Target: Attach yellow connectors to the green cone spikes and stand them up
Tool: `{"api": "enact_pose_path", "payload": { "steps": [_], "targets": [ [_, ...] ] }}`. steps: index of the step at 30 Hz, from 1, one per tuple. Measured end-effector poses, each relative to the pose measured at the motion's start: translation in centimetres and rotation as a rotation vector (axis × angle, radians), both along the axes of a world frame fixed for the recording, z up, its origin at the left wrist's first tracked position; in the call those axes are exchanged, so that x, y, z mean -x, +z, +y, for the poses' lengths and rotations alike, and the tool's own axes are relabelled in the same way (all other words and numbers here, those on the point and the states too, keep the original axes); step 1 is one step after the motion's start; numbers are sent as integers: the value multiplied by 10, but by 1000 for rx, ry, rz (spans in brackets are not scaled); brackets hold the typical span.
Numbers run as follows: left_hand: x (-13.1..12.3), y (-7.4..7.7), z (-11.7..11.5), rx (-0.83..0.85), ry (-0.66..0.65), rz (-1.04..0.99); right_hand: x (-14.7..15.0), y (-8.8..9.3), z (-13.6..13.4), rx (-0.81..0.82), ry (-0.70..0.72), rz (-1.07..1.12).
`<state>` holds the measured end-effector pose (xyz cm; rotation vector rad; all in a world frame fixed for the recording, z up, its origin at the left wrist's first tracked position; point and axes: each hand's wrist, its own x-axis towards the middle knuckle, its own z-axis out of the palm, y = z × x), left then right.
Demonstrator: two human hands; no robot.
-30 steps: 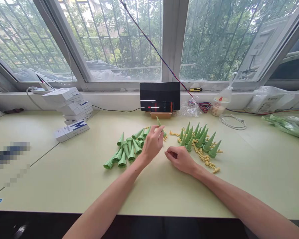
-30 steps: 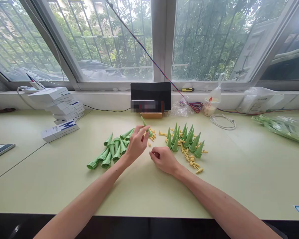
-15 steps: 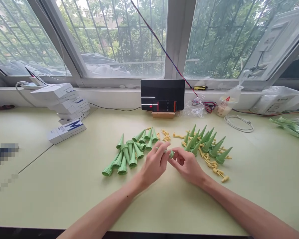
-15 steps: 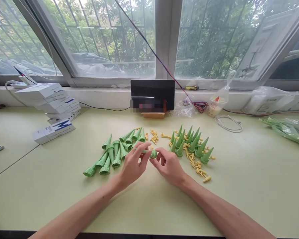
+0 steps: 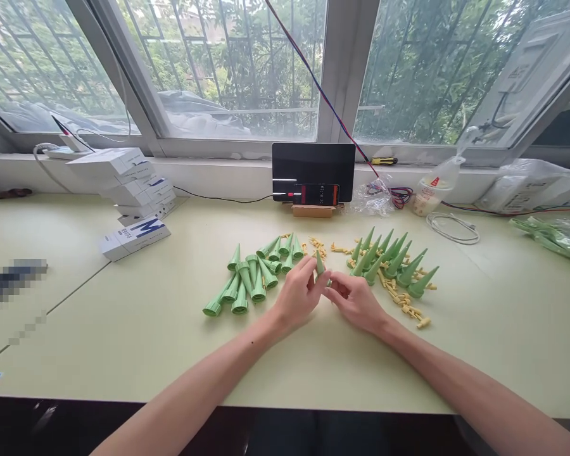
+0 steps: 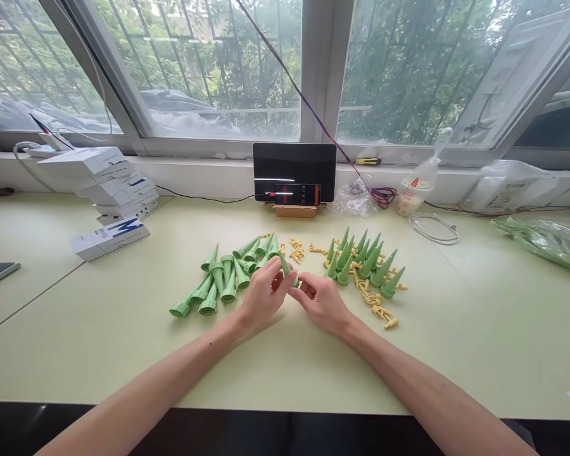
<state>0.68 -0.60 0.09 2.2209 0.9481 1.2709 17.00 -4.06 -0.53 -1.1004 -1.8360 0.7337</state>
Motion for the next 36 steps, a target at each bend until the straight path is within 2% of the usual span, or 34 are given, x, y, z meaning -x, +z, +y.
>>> {"api": "enact_pose_path", "payload": {
  "steps": [6, 10, 15, 20, 22, 26, 30, 33, 36],
  "targets": [
    [3, -4, 5, 43, -19, 51, 0, -1, 3, 38, 30, -36],
    [5, -1, 7, 108, 1, 7, 0, 0, 3, 41, 4, -42],
    [7, 4, 10, 163, 100, -82, -1, 1, 3, -16, -79, -62],
    [6, 5, 8, 145, 109, -81, -1, 0, 3, -100, -47, -158],
    [5, 4, 8, 127, 106, -76, -2, 2, 3, -178, -83, -215],
    [3, 2, 10, 121, 71, -83, -12, 16, 5, -410, -250, -267],
    [3, 0, 12, 120, 45, -70, -30, 42, 4, -660, -369, -267],
    [3, 1, 12, 106, 44, -58, -43, 62, 1, -726, -339, -346],
    [2, 2, 12, 101, 36, -61, -56, 67, -2, -790, -407, -383]
  ]
}}
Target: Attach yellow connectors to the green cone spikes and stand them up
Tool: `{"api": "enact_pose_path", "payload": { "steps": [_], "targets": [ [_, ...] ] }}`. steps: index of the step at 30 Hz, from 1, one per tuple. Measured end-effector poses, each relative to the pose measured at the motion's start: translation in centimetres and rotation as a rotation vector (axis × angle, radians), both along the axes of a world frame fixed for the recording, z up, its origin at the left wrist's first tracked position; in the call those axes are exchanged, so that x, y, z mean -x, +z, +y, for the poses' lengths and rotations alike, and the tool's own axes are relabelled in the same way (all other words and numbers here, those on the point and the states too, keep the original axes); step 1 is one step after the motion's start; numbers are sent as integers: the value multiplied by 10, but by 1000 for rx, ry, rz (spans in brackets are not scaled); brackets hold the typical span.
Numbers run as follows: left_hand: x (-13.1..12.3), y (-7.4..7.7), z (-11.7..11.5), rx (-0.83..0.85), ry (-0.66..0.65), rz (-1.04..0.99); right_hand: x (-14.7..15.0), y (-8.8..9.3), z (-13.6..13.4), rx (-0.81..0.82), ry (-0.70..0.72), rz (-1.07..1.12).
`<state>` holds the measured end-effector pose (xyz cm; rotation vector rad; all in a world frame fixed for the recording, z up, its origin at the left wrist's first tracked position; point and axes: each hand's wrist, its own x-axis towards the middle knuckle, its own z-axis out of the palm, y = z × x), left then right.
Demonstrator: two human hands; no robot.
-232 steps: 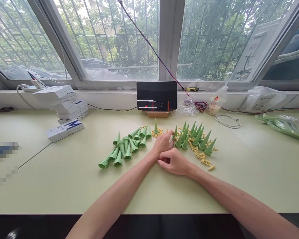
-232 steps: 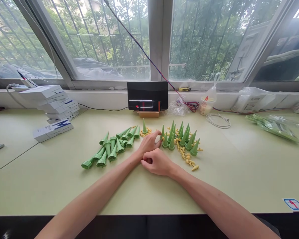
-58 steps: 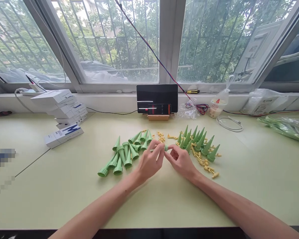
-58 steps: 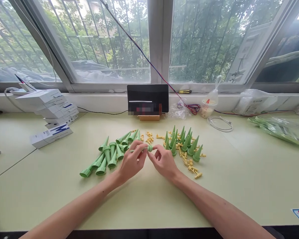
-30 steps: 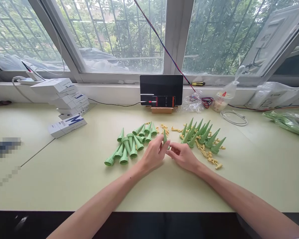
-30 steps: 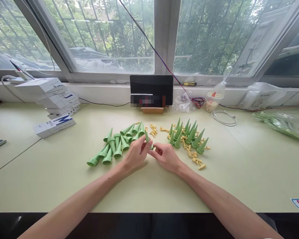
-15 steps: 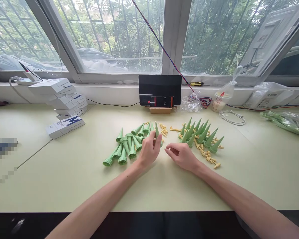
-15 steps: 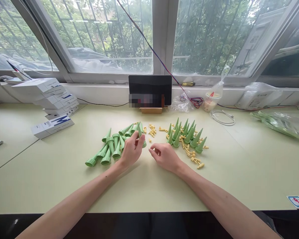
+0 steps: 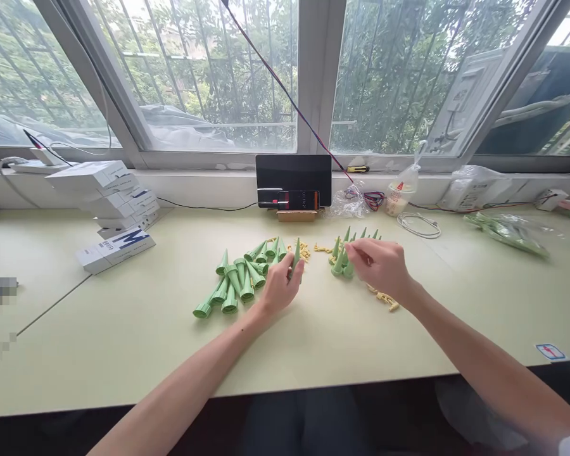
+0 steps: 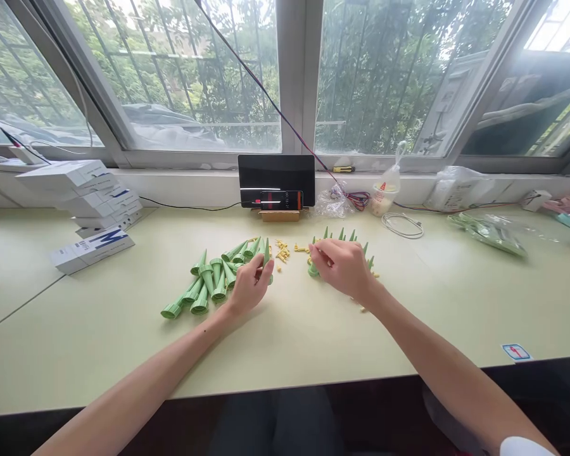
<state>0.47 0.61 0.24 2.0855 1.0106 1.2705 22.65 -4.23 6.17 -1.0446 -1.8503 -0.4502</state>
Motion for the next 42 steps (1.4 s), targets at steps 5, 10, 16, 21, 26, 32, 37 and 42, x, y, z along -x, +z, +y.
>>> {"api": "enact_pose_path", "payload": {
  "steps": [5, 10, 16, 21, 26, 32, 37, 42],
  "targets": [
    [-1, -1, 2, -17, -5, 8, -27, -31, -9, 1, -116, -84],
    [0, -6, 6, -13, -13, 59, -49, -66, -30, 248, -100, -55],
    [0, -10, 8, -2, -32, 131, -50, -80, -34, 468, 41, -113],
    [0, -8, 6, -26, -44, 168, -49, -88, -22, 550, -12, -97],
    [0, -7, 5, -30, -60, 178, -47, -91, -13, 538, -24, -110],
    [0, -7, 4, -36, -66, 207, -43, -92, -6, 563, -60, -133],
    [0, -8, 4, -61, -70, 211, -43, -97, -3, 592, -88, -139],
    [0, -8, 4, -68, -78, 221, -44, -99, -7, 618, -111, -150]
  ]
}}
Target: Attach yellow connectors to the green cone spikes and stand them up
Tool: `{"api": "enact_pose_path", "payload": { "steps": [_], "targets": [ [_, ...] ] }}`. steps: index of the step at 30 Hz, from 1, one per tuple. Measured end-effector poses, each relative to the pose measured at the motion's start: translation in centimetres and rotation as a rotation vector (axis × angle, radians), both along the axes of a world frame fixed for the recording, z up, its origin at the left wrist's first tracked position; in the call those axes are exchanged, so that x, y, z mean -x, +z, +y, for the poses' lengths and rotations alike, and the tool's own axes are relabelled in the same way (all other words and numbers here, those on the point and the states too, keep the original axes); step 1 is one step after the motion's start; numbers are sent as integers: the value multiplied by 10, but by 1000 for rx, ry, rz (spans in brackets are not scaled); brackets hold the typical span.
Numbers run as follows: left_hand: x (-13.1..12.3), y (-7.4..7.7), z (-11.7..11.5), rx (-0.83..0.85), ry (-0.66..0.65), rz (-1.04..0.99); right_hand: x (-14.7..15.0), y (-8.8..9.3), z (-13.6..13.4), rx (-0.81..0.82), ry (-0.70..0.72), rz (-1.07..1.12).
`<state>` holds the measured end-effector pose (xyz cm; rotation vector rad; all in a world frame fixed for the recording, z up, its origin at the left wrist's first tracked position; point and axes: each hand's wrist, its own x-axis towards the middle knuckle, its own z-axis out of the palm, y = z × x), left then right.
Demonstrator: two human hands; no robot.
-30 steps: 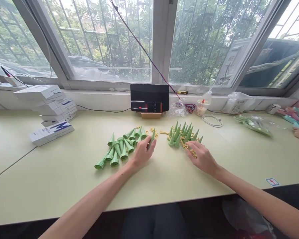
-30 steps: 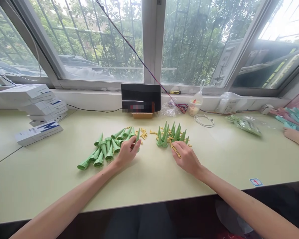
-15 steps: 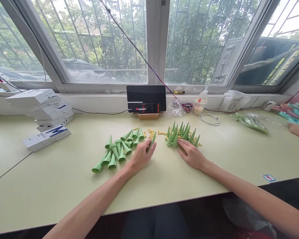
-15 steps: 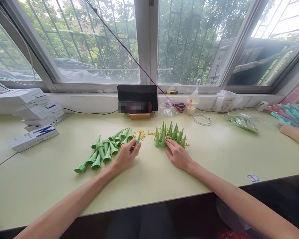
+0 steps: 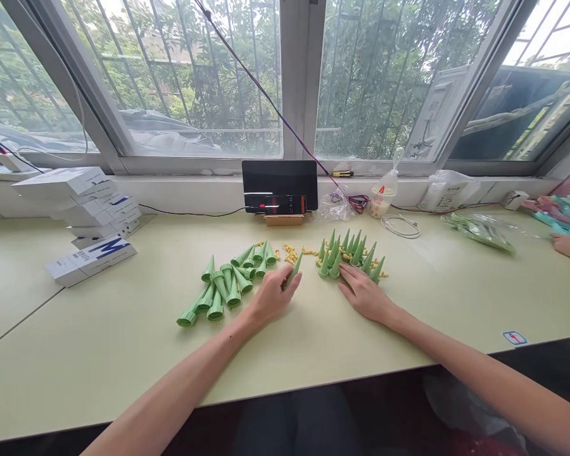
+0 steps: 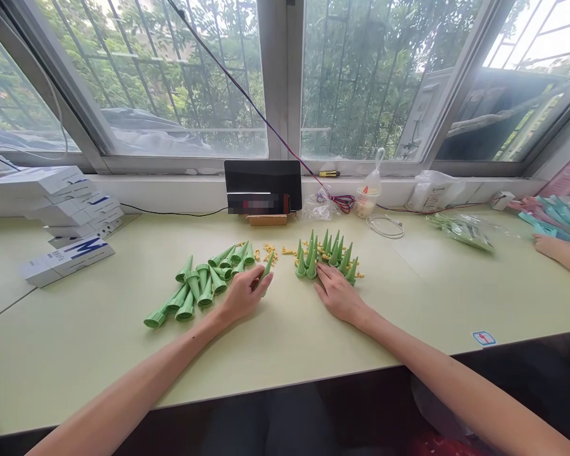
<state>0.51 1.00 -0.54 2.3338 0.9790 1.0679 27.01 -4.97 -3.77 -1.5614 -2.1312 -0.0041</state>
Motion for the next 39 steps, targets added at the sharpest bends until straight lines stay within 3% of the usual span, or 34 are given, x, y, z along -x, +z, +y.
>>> {"api": "enact_pose_path", "payload": {
  "steps": [19, 29, 34, 39],
  "targets": [
    [0, 2, -2, -7, -18, 30, 4, 6, -35, 46, 29, 31],
    [-1, 3, -3, -18, -12, 50, 28, 16, -61, 76, 146, 30],
    [-1, 2, -2, -34, 15, 18, 48, 21, -58, 54, 239, 21],
    [-1, -1, 0, -73, 47, -40, 73, 24, -40, 9, 345, 5]
  ]
}}
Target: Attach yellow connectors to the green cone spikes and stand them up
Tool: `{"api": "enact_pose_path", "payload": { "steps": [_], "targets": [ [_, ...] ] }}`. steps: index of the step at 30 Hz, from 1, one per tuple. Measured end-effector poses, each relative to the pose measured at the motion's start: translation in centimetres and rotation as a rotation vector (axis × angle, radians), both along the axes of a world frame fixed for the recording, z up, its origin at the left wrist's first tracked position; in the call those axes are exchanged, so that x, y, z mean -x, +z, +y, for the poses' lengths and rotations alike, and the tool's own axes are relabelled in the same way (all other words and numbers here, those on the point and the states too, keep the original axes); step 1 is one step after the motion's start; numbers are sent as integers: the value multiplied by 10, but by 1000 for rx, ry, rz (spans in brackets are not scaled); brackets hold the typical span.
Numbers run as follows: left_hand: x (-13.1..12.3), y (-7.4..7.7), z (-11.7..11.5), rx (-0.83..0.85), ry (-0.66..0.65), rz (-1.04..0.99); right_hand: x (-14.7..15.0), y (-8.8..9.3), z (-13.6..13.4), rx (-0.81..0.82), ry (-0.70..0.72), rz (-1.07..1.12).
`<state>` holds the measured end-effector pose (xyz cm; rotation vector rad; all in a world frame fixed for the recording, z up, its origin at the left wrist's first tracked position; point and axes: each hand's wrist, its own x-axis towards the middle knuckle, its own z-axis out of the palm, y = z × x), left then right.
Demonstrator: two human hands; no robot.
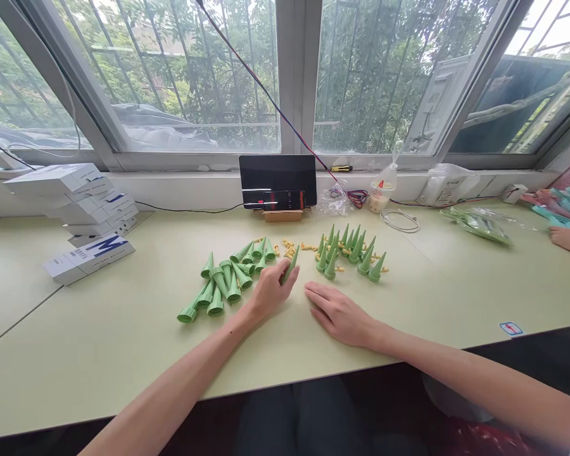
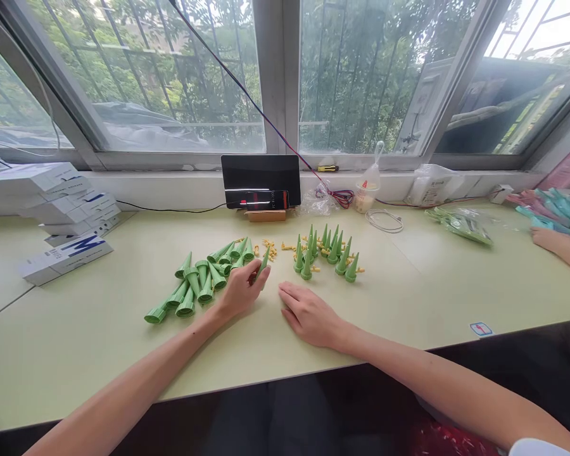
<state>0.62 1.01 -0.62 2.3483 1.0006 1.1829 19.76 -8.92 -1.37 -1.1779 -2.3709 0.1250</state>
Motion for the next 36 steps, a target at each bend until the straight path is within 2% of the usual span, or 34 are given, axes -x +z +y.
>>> {"api": "enact_pose_path", "payload": {
  "steps": [8, 13, 17, 21, 23, 26, 29, 36],
  "targets": [
    [1, 5, -1, -57, 98, -153, 37, 1, 53, -64, 182, 106],
    [3, 6, -4, -76, 97, -149, 47, -9, 80, -87, 181, 122],
    [5, 6, -4, -64, 104, -145, 49, -13, 89, -122, 187, 173],
    [8, 6, -5, -65, 100, -141, 48, -7, 86, -112, 176, 269],
    [8, 6, -5, -71, 88, -138, 47, -3, 82, -104, 139, 336],
    [9, 7, -6, -86, 74, -136, 46, 0, 77, -80, 8, 432],
    [8, 9, -7, -117, 84, -145, 44, -3, 76, -41, -99, 493],
    [9, 7, -5, -114, 84, -144, 40, -11, 81, 2, -241, 540]
  ]
}}
